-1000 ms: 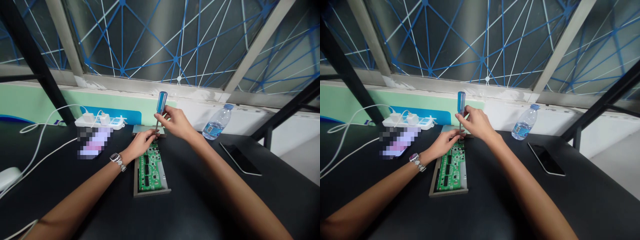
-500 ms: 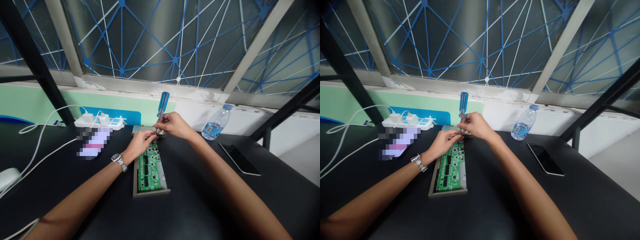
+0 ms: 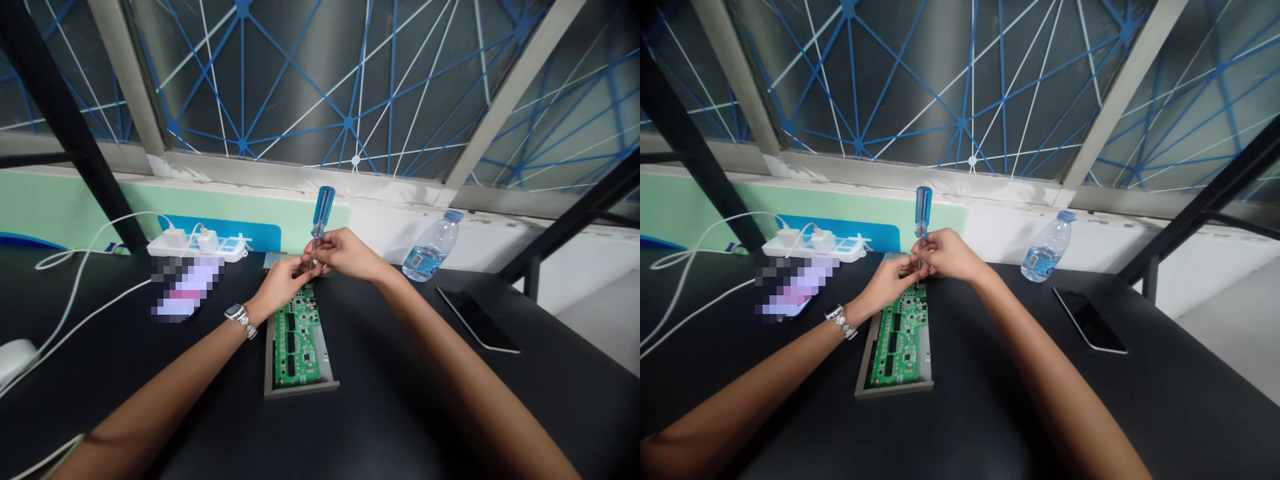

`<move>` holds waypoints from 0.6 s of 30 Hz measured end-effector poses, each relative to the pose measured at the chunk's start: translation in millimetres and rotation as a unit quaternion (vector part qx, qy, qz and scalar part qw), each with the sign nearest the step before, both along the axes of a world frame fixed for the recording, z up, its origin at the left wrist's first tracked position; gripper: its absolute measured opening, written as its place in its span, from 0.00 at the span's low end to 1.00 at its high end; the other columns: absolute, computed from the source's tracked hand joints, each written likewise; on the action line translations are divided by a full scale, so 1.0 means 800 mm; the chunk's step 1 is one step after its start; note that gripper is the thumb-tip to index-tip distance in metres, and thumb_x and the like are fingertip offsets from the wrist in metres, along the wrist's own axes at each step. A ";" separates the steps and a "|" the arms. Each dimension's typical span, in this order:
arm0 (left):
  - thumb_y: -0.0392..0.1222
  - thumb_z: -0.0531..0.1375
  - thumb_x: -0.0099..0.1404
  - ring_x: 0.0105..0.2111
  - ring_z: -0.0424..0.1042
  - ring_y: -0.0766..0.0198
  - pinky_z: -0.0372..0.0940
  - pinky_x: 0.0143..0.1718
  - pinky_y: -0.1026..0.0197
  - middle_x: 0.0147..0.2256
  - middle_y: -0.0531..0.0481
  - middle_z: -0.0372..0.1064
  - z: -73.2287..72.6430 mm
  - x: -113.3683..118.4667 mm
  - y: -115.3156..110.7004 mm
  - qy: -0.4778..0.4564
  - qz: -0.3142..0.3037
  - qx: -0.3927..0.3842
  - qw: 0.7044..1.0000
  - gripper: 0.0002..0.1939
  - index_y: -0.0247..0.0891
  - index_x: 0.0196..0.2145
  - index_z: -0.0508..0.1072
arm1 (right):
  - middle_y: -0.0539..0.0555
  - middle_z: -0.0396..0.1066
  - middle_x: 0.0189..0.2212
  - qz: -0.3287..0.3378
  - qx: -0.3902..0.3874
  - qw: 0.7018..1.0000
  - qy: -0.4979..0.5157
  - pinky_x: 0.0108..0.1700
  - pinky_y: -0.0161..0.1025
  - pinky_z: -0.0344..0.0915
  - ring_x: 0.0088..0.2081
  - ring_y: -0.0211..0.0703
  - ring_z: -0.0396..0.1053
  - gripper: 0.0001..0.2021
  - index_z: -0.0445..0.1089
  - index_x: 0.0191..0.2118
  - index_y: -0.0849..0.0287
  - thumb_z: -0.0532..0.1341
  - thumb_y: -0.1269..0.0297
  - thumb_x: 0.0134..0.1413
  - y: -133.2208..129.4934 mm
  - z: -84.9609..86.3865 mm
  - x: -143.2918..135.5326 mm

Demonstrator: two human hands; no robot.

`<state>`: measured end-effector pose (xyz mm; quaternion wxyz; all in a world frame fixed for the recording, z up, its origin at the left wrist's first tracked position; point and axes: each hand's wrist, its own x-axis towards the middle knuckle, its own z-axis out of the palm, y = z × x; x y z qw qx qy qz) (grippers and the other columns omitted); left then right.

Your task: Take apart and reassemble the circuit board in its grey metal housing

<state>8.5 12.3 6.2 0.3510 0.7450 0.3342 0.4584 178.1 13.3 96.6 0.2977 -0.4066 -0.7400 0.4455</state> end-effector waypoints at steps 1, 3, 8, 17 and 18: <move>0.45 0.60 0.67 0.41 0.77 0.55 0.70 0.44 0.56 0.38 0.44 0.78 -0.002 0.001 0.002 0.002 -0.002 -0.001 1.000 0.11 0.33 0.37 0.75 | 0.53 0.74 0.25 0.003 -0.002 1.000 0.002 0.25 0.31 0.68 0.24 0.36 0.73 0.04 0.71 0.36 0.64 0.61 0.71 0.53 -0.001 0.000 -0.001; 0.45 0.60 0.66 0.41 0.77 0.55 0.70 0.45 0.56 0.38 0.44 0.78 -0.006 0.002 0.005 0.002 -0.006 -0.010 1.000 0.11 0.33 0.37 0.75 | 0.52 0.73 0.24 0.012 0.000 1.000 0.005 0.26 0.32 0.68 0.25 0.37 0.73 0.03 0.71 0.35 0.63 0.62 0.69 0.54 -0.001 -0.003 -0.004; 0.42 0.61 0.65 0.39 0.79 0.57 0.72 0.45 0.56 0.37 0.43 0.79 -0.008 0.004 0.006 -0.037 -0.032 -0.068 0.996 0.10 0.32 0.36 0.77 | 0.51 0.71 0.23 -0.029 0.043 0.999 0.007 0.24 0.33 0.67 0.23 0.37 0.71 0.08 0.70 0.30 0.62 0.65 0.62 0.52 0.004 -0.013 -0.006; 0.40 0.62 0.65 0.42 0.78 0.58 0.71 0.48 0.56 0.40 0.44 0.79 0.005 -0.014 -0.006 -0.008 -0.024 -0.075 0.997 0.09 0.34 0.40 0.77 | 0.52 0.73 0.22 -0.034 0.022 0.999 0.001 0.26 0.35 0.69 0.25 0.39 0.73 0.10 0.71 0.29 0.61 0.68 0.60 0.47 0.008 -0.005 0.005; 0.40 0.61 0.65 0.42 0.78 0.58 0.71 0.48 0.56 0.40 0.45 0.79 0.005 -0.015 -0.006 -0.008 -0.023 -0.067 0.997 0.08 0.34 0.39 0.77 | 0.52 0.73 0.22 -0.031 0.015 0.999 0.002 0.26 0.34 0.69 0.25 0.39 0.73 0.10 0.71 0.30 0.62 0.68 0.61 0.47 0.007 -0.003 0.004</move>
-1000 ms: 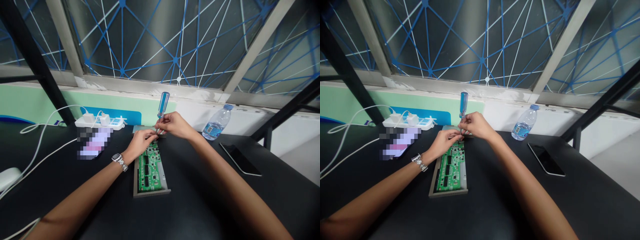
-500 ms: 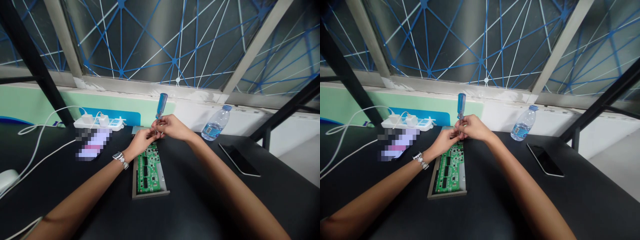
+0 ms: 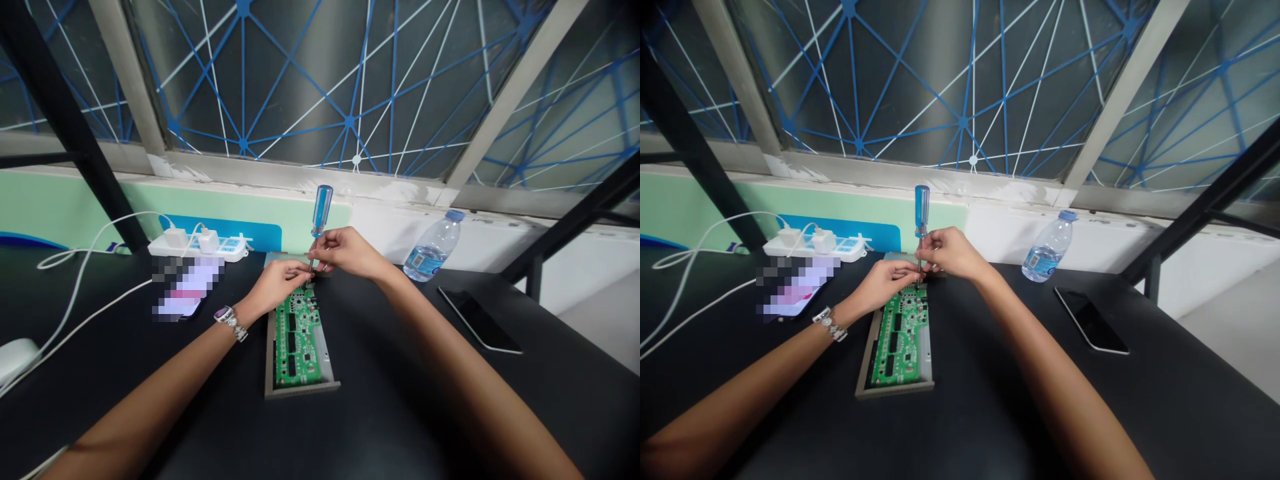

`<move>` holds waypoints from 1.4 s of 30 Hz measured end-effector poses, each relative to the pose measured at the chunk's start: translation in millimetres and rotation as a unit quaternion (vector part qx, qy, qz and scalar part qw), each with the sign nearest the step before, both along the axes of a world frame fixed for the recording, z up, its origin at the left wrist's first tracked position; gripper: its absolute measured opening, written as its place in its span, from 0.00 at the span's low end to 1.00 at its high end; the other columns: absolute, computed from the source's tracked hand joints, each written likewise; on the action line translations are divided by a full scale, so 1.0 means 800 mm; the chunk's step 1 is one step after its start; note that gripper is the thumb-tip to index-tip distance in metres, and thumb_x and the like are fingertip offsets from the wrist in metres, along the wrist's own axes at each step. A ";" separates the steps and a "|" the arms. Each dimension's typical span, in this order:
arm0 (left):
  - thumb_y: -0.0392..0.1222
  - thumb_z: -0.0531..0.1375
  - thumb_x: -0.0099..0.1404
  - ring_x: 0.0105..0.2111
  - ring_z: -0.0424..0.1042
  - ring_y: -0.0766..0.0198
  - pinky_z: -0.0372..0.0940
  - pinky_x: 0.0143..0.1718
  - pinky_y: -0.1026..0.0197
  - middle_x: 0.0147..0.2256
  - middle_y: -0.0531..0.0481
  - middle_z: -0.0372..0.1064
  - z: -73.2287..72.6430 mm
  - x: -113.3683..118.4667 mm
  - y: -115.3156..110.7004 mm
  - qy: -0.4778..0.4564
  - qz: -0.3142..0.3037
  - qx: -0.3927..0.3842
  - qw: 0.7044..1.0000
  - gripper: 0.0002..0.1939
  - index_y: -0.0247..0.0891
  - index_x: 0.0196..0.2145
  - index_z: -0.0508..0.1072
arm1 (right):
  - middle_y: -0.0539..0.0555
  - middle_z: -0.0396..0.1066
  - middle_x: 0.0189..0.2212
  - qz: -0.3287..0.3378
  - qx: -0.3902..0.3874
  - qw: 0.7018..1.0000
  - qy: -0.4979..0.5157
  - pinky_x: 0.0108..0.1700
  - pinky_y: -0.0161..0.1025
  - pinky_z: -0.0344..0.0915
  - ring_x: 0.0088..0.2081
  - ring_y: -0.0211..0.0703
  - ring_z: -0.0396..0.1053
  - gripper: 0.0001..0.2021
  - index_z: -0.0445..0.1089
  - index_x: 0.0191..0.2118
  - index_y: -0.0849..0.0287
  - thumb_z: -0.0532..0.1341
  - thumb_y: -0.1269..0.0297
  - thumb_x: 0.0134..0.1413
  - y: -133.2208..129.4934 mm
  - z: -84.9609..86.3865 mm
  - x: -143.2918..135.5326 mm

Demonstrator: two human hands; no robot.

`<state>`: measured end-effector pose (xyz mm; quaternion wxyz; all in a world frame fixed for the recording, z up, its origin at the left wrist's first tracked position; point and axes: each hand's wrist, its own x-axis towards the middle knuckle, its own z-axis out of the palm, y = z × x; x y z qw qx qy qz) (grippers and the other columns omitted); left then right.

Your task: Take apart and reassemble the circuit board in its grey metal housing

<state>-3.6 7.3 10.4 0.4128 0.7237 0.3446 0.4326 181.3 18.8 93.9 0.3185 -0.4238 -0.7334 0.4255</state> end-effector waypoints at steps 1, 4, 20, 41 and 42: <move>0.40 0.61 0.65 0.42 0.78 0.58 0.70 0.47 0.56 0.39 0.45 0.79 0.000 -0.001 0.000 0.001 0.002 0.008 1.000 0.08 0.34 0.38 0.77 | 0.52 0.73 0.22 0.004 -0.006 1.000 0.000 0.26 0.34 0.69 0.25 0.39 0.73 0.09 0.71 0.30 0.63 0.68 0.62 0.48 -0.001 0.001 -0.001; 0.41 0.61 0.65 0.42 0.78 0.57 0.70 0.47 0.57 0.38 0.45 0.78 -0.002 0.000 0.001 0.000 0.005 0.031 1.000 0.08 0.34 0.37 0.77 | 0.51 0.72 0.23 0.019 -0.022 1.000 -0.001 0.26 0.33 0.68 0.25 0.38 0.74 0.07 0.72 0.32 0.64 0.66 0.65 0.49 -0.005 0.004 -0.003; 0.42 0.62 0.64 0.42 0.78 0.56 0.71 0.48 0.53 0.40 0.41 0.79 -0.005 0.015 0.005 -0.029 -0.016 -0.033 0.999 0.10 0.32 0.38 0.77 | 0.51 0.71 0.22 -0.017 0.032 0.999 -0.011 0.23 0.34 0.68 0.23 0.38 0.71 0.10 0.71 0.27 0.62 0.69 0.60 0.48 0.001 -0.011 -0.005; 0.42 0.59 0.67 0.38 0.78 0.57 0.70 0.42 0.56 0.36 0.42 0.78 -0.009 0.018 0.011 -0.013 -0.029 0.010 0.999 0.11 0.31 0.35 0.76 | 0.51 0.72 0.22 0.019 -0.016 1.000 0.006 0.23 0.32 0.69 0.22 0.36 0.71 0.07 0.71 0.33 0.63 0.65 0.64 0.55 -0.009 -0.007 -0.017; 0.43 0.60 0.66 0.39 0.78 0.57 0.70 0.44 0.56 0.37 0.41 0.79 -0.008 0.019 0.010 -0.026 -0.030 -0.007 0.999 0.11 0.31 0.35 0.76 | 0.50 0.71 0.21 0.005 -0.001 1.000 0.008 0.22 0.32 0.68 0.21 0.36 0.71 0.08 0.71 0.32 0.62 0.65 0.63 0.54 -0.007 -0.010 -0.016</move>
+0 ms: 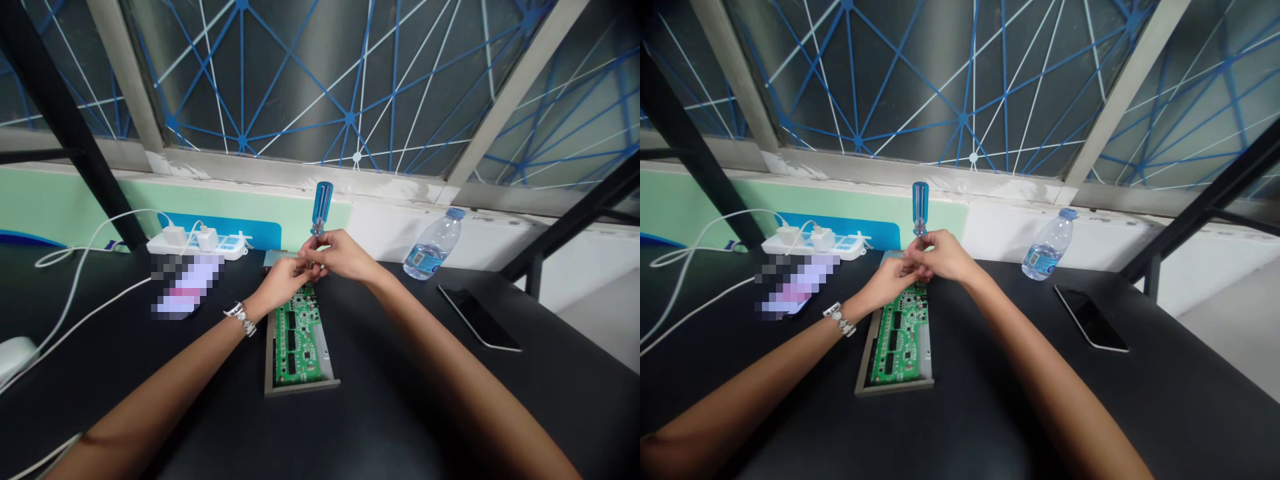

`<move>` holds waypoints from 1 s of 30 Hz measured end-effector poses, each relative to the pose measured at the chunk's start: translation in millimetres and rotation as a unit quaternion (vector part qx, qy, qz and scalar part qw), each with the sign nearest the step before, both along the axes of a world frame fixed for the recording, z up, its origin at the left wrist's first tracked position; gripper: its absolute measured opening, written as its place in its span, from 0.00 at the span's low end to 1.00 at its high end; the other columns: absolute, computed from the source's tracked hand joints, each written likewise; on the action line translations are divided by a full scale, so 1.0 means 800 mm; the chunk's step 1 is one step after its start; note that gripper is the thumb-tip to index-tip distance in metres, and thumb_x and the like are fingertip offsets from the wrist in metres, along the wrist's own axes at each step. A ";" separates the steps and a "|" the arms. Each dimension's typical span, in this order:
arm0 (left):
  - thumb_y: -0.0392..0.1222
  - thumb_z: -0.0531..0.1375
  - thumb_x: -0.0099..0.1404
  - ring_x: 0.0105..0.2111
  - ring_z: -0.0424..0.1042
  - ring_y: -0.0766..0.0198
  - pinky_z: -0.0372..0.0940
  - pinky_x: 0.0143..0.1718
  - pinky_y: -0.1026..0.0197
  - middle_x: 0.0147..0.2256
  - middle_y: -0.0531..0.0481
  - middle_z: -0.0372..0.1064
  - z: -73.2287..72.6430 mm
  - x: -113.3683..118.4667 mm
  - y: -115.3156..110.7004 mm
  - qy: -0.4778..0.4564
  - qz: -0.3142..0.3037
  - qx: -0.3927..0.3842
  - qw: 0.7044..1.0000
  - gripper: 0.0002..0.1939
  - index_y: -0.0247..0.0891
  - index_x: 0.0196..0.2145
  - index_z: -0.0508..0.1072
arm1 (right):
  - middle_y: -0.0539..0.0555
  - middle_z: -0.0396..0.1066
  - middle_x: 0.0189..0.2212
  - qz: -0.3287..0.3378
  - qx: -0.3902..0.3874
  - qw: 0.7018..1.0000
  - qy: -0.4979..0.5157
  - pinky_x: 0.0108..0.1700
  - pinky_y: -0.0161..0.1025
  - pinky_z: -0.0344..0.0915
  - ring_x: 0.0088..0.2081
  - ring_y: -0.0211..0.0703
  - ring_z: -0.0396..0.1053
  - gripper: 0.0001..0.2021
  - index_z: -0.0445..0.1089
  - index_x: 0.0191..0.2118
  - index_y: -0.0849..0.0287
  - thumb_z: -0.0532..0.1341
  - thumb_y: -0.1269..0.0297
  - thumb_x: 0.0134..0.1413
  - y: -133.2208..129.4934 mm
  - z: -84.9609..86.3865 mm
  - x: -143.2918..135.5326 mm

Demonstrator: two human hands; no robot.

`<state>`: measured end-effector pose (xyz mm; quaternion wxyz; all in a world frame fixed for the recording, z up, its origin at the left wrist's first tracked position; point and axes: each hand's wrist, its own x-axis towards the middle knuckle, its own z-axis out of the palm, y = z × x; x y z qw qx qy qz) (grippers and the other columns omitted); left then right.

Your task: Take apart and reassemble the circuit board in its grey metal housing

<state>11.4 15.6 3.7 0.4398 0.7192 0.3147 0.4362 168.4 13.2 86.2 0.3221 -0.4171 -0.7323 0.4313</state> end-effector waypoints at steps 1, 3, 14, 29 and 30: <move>0.43 0.61 0.66 0.40 0.78 0.56 0.70 0.45 0.55 0.37 0.41 0.79 0.001 0.000 -0.001 -0.010 0.000 -0.016 1.000 0.10 0.31 0.35 0.76 | 0.50 0.71 0.21 -0.013 0.013 1.000 0.001 0.21 0.32 0.68 0.21 0.36 0.71 0.09 0.70 0.31 0.62 0.66 0.62 0.53 0.002 -0.002 0.002; 0.43 0.62 0.64 0.41 0.78 0.56 0.71 0.46 0.53 0.39 0.40 0.79 0.003 -0.003 -0.004 -0.017 0.004 -0.035 0.999 0.10 0.31 0.36 0.76 | 0.50 0.70 0.21 -0.031 0.023 0.999 -0.005 0.21 0.32 0.68 0.22 0.38 0.72 0.11 0.68 0.28 0.61 0.68 0.60 0.50 0.006 -0.002 0.006; 0.43 0.62 0.64 0.40 0.77 0.56 0.70 0.44 0.57 0.37 0.44 0.78 0.010 -0.022 -0.009 0.038 0.045 0.036 0.998 0.09 0.33 0.36 0.76 | 0.52 0.73 0.27 0.026 -0.029 0.999 -0.016 0.25 0.31 0.69 0.24 0.36 0.74 0.03 0.71 0.36 0.63 0.62 0.69 0.55 -0.001 0.014 0.011; 0.43 0.64 0.62 0.38 0.78 0.56 0.71 0.43 0.54 0.35 0.42 0.79 -0.001 0.001 0.001 -0.017 0.006 -0.040 0.999 0.10 0.32 0.32 0.77 | 0.51 0.71 0.24 -0.020 0.047 0.999 -0.009 0.23 0.35 0.67 0.22 0.37 0.70 0.14 0.68 0.30 0.60 0.68 0.56 0.49 0.001 -0.004 0.002; 0.43 0.64 0.61 0.38 0.78 0.56 0.71 0.44 0.53 0.36 0.42 0.79 0.002 -0.001 -0.001 -0.018 0.008 -0.046 0.999 0.09 0.32 0.33 0.77 | 0.50 0.71 0.23 -0.024 0.043 0.999 -0.008 0.23 0.35 0.68 0.22 0.38 0.71 0.14 0.67 0.29 0.60 0.69 0.56 0.48 0.003 -0.005 0.004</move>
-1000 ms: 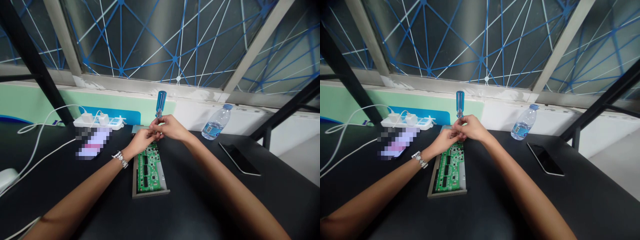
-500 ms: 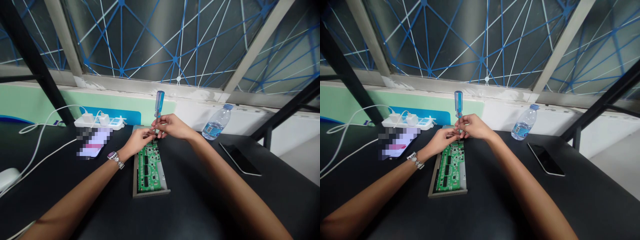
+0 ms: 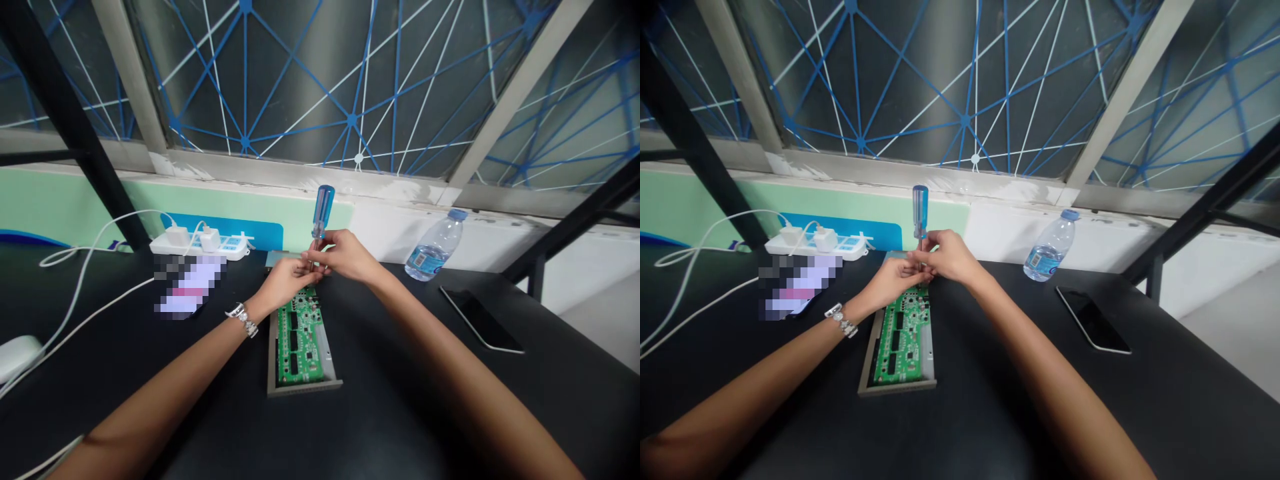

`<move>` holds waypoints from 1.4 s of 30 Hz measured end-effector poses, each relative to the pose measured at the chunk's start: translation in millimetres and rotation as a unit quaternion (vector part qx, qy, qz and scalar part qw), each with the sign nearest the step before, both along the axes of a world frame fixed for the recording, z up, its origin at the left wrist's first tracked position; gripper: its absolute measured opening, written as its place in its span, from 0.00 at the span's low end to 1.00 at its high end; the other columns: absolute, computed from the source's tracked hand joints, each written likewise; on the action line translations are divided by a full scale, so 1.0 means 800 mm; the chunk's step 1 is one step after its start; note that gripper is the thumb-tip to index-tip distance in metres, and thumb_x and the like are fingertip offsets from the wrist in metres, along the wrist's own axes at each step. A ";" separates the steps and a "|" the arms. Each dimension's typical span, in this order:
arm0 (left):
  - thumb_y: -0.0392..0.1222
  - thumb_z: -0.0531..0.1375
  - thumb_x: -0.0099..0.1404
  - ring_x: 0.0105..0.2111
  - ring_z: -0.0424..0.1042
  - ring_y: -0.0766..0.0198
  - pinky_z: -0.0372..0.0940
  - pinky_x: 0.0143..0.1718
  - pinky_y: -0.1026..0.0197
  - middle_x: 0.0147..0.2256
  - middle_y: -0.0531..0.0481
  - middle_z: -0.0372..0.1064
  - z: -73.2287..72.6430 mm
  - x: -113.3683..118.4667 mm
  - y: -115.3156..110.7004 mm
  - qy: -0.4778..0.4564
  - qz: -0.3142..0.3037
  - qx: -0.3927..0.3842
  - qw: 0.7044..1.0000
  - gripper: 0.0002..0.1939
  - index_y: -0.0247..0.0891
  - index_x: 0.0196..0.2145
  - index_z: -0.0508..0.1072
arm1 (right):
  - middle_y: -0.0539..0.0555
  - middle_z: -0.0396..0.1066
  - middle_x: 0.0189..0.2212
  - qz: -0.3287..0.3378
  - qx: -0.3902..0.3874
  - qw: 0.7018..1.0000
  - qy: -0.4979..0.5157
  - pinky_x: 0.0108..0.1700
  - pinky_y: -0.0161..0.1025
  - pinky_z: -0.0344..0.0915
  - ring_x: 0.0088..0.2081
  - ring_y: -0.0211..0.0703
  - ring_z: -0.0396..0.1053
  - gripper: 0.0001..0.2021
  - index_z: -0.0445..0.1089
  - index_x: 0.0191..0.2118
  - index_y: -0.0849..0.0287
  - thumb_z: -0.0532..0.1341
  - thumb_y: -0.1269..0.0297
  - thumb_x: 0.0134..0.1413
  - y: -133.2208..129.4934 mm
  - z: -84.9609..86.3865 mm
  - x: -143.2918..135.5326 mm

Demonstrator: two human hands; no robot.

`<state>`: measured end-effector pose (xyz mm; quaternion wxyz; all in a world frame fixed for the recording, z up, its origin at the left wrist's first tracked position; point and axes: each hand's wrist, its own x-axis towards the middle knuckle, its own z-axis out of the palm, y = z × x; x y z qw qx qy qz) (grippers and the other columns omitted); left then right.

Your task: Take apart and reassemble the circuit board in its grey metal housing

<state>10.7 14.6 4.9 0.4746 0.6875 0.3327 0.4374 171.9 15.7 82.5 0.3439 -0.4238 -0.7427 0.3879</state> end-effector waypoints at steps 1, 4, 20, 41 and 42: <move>0.42 0.64 0.61 0.39 0.78 0.56 0.71 0.45 0.53 0.37 0.42 0.79 0.003 -0.003 -0.003 -0.001 0.003 -0.002 1.000 0.08 0.33 0.34 0.77 | 0.50 0.70 0.22 0.000 -0.010 1.000 0.000 0.23 0.36 0.68 0.22 0.39 0.71 0.14 0.66 0.28 0.59 0.69 0.56 0.47 0.002 0.001 0.002; 0.40 0.64 0.61 0.41 0.78 0.56 0.70 0.48 0.53 0.39 0.42 0.79 0.011 -0.012 -0.008 0.016 0.014 0.010 1.000 0.08 0.33 0.37 0.78 | 0.50 0.70 0.20 0.008 -0.033 0.999 0.001 0.25 0.36 0.68 0.24 0.40 0.73 0.13 0.66 0.27 0.59 0.70 0.59 0.46 0.004 0.005 0.007; 0.47 0.63 0.64 0.37 0.78 0.53 0.71 0.40 0.56 0.34 0.44 0.79 -0.004 -0.006 -0.002 0.069 0.068 0.087 0.991 0.12 0.32 0.34 0.77 | 0.53 0.74 0.29 0.009 0.052 0.997 -0.057 0.28 0.35 0.67 0.28 0.40 0.74 0.09 0.70 0.37 0.61 0.66 0.62 0.51 -0.006 0.005 -0.002; 0.42 0.61 0.65 0.40 0.75 0.60 0.70 0.43 0.57 0.41 0.48 0.77 0.013 -0.058 -0.063 0.189 0.090 0.169 0.963 0.09 0.40 0.42 0.76 | 0.49 0.74 0.32 -0.056 0.030 0.963 0.261 0.33 0.44 0.75 0.28 0.43 0.77 0.11 0.55 0.39 0.53 0.60 0.57 0.62 -0.076 -0.040 0.022; 0.42 0.61 0.64 0.40 0.75 0.60 0.69 0.44 0.57 0.41 0.49 0.77 0.012 -0.058 -0.065 0.196 0.083 0.175 0.961 0.08 0.41 0.41 0.76 | 0.48 0.74 0.31 -0.067 0.036 0.955 0.285 0.33 0.43 0.75 0.28 0.42 0.77 0.13 0.54 0.38 0.52 0.63 0.59 0.59 -0.081 -0.047 0.023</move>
